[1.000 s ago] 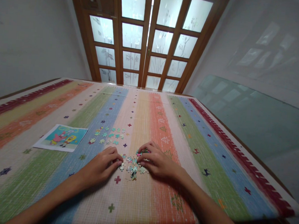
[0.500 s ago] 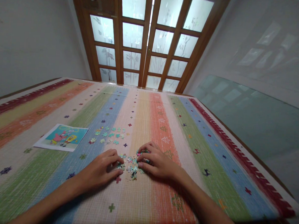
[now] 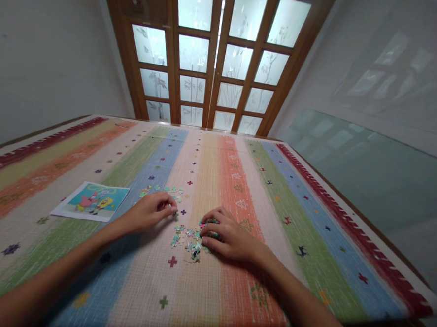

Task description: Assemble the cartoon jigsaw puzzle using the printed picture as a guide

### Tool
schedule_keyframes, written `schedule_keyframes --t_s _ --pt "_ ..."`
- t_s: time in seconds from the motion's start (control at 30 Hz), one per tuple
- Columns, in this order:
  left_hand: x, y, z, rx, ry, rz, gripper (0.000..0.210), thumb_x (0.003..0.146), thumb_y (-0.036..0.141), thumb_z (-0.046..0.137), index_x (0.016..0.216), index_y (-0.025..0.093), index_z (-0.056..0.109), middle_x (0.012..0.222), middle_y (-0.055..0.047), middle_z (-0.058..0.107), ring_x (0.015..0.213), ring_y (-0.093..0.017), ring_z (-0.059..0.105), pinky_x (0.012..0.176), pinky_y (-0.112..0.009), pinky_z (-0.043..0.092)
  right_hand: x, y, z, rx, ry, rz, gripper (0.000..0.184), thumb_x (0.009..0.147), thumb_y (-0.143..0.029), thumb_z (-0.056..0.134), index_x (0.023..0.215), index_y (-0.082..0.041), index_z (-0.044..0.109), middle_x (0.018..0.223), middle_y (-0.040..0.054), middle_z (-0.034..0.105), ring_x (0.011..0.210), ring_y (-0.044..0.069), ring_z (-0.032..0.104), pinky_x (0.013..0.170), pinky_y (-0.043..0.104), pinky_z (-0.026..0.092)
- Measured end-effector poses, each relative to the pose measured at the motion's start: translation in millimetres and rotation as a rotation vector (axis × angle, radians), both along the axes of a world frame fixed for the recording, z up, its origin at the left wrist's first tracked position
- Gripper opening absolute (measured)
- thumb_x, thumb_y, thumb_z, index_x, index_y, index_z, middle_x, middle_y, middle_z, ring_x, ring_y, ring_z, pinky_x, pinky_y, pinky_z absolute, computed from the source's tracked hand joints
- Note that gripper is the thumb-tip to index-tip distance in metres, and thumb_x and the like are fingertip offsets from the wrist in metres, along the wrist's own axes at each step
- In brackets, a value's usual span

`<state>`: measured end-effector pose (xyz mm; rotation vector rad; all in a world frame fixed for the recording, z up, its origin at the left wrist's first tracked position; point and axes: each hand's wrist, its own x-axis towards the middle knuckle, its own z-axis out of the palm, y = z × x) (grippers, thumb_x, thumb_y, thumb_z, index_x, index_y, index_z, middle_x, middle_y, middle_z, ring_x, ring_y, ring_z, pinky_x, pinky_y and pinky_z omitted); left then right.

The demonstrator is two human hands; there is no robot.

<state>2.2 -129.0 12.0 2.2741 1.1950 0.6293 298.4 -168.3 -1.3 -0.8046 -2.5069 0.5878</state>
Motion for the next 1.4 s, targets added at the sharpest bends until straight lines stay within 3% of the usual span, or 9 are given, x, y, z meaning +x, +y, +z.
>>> schedule_keyframes --t_s 0.27,0.53,0.63,0.8,0.93,1.07,1.4 --pt "15 16 -9.3 0.033 0.085 0.03 0.023 0.092 0.035 0.055 0.083 0.019 0.069 0.078 -0.004 0.061 0.075 -0.02 0.055 0.074 -0.034 0.044 0 1 -2.1 0.022 -0.005 0.01 0.016 0.101 -0.03 0.062 0.102 -0.021 0.075 0.116 0.0088 0.067 0.113 0.024 0.054 0.102 0.042 0.043" --pt "14 17 -10.6 0.129 0.118 0.029 0.02 0.094 0.03 0.054 0.085 0.018 0.067 0.083 -0.005 0.061 0.082 -0.022 0.057 0.08 -0.036 0.046 0 1 -0.7 0.051 0.046 0.021 0.015 0.101 -0.026 0.06 0.097 -0.021 0.074 0.112 0.0083 0.068 0.109 0.024 0.054 0.099 0.041 0.045" --pt "12 8 -6.7 0.146 0.098 0.014 0.023 0.096 0.031 0.052 0.087 0.018 0.068 0.084 -0.004 0.061 0.083 -0.021 0.058 0.08 -0.036 0.046 0 1 -0.5 0.054 0.049 0.03 0.017 0.102 -0.027 0.058 0.099 -0.02 0.074 0.112 0.0087 0.068 0.109 0.023 0.055 0.099 0.041 0.045" --pt "8 -19 -2.2 0.043 0.069 -0.132 0.024 0.099 0.034 0.053 0.096 0.021 0.071 0.087 -0.003 0.062 0.082 -0.019 0.059 0.079 -0.034 0.047 -4 -3 -0.9 0.105 0.039 0.035 0.019 0.1 -0.033 0.061 0.104 -0.019 0.074 0.112 0.0098 0.067 0.106 0.023 0.054 0.098 0.041 0.045" --pt "10 -41 -6.7 -0.01 0.062 -0.166 0.02 0.099 0.035 0.059 0.106 0.022 0.072 0.092 -0.003 0.061 0.085 -0.019 0.059 0.08 -0.033 0.048 -8 -8 -0.2 0.122 -0.015 0.061 0.032 0.093 -0.044 0.072 0.112 -0.019 0.073 0.115 0.0098 0.066 0.107 0.024 0.054 0.097 0.041 0.045" --pt "15 -53 -14.8 0.037 0.068 -0.154 0.017 0.097 0.035 0.063 0.104 0.022 0.071 0.096 -0.004 0.061 0.09 -0.02 0.059 0.083 -0.034 0.048 -10 -9 -1.3 0.114 -0.028 0.081 0.042 0.088 -0.049 0.078 0.117 -0.02 0.073 0.118 0.0097 0.066 0.108 0.025 0.053 0.097 0.041 0.045" --pt "23 -60 -13.1 0.107 0.069 -0.176 0.024 0.106 0.034 0.049 0.099 0.022 0.068 0.094 -0.005 0.062 0.09 -0.021 0.059 0.082 -0.035 0.048 -3 -5 -1.7 0.117 -0.028 0.091 0.017 0.082 -0.026 0.073 0.098 -0.019 0.073 0.116 0.0092 0.065 0.11 0.026 0.053 0.099 0.043 0.045"
